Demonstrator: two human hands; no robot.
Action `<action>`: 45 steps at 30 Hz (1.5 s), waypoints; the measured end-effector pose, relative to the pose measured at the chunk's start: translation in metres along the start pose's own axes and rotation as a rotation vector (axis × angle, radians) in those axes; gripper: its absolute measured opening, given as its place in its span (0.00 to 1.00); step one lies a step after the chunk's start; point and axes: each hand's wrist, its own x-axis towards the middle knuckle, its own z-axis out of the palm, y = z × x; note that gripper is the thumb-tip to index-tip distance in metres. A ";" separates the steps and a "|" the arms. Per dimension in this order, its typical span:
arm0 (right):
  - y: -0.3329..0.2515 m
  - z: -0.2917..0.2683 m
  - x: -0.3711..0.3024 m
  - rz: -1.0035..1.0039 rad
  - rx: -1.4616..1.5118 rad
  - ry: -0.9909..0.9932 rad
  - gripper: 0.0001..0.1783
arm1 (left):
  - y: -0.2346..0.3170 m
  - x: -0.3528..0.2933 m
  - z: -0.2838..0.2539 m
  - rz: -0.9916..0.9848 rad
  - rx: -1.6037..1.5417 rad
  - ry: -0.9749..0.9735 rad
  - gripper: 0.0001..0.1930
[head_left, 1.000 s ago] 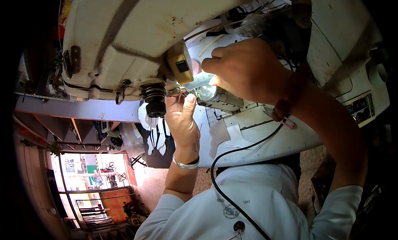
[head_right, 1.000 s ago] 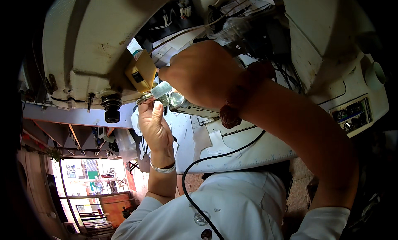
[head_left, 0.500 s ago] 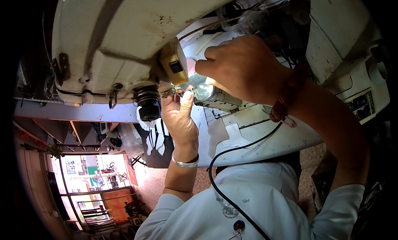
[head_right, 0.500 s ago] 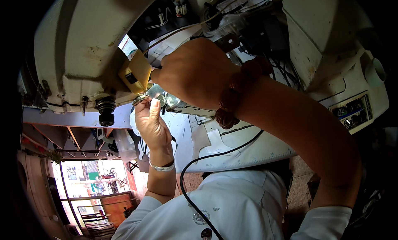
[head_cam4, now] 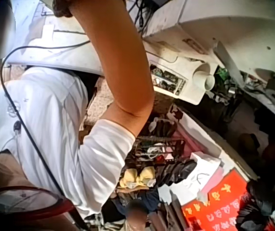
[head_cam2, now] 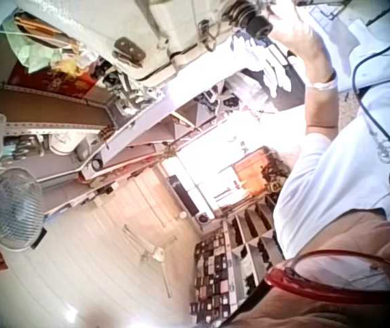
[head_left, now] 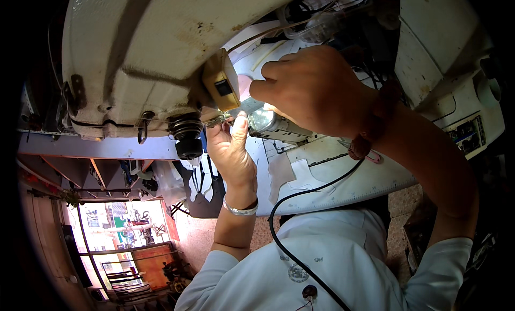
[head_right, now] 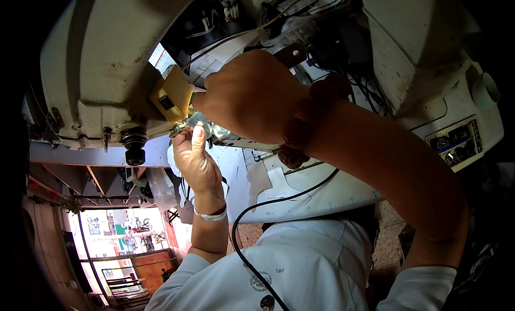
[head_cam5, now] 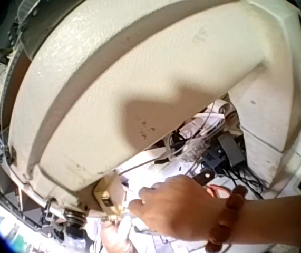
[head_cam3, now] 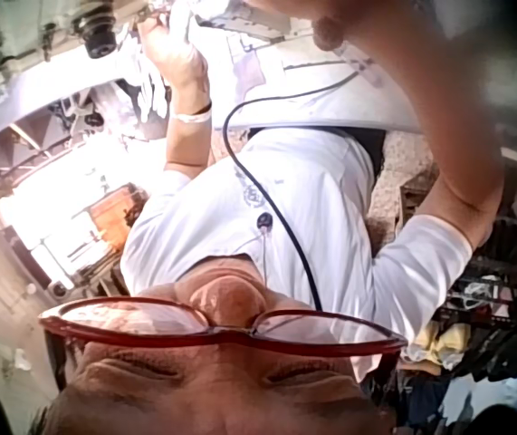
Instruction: The person trims a small piece of fabric with scissors, then retrieves a green spool of thread and threads a sewing machine needle. The person manipulates the thread through the needle eye and prepares the machine for sewing.
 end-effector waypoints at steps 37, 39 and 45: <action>0.011 0.075 -0.091 0.659 -0.291 -0.475 0.08 | -0.014 0.015 -0.044 -0.027 0.181 -0.067 0.08; 0.010 0.085 -0.102 0.624 -0.318 -0.475 0.08 | -0.007 0.017 -0.041 0.050 0.183 -0.096 0.07; -0.036 0.049 -0.018 0.445 0.003 0.206 0.15 | 0.004 0.027 -0.059 0.265 0.452 -0.249 0.10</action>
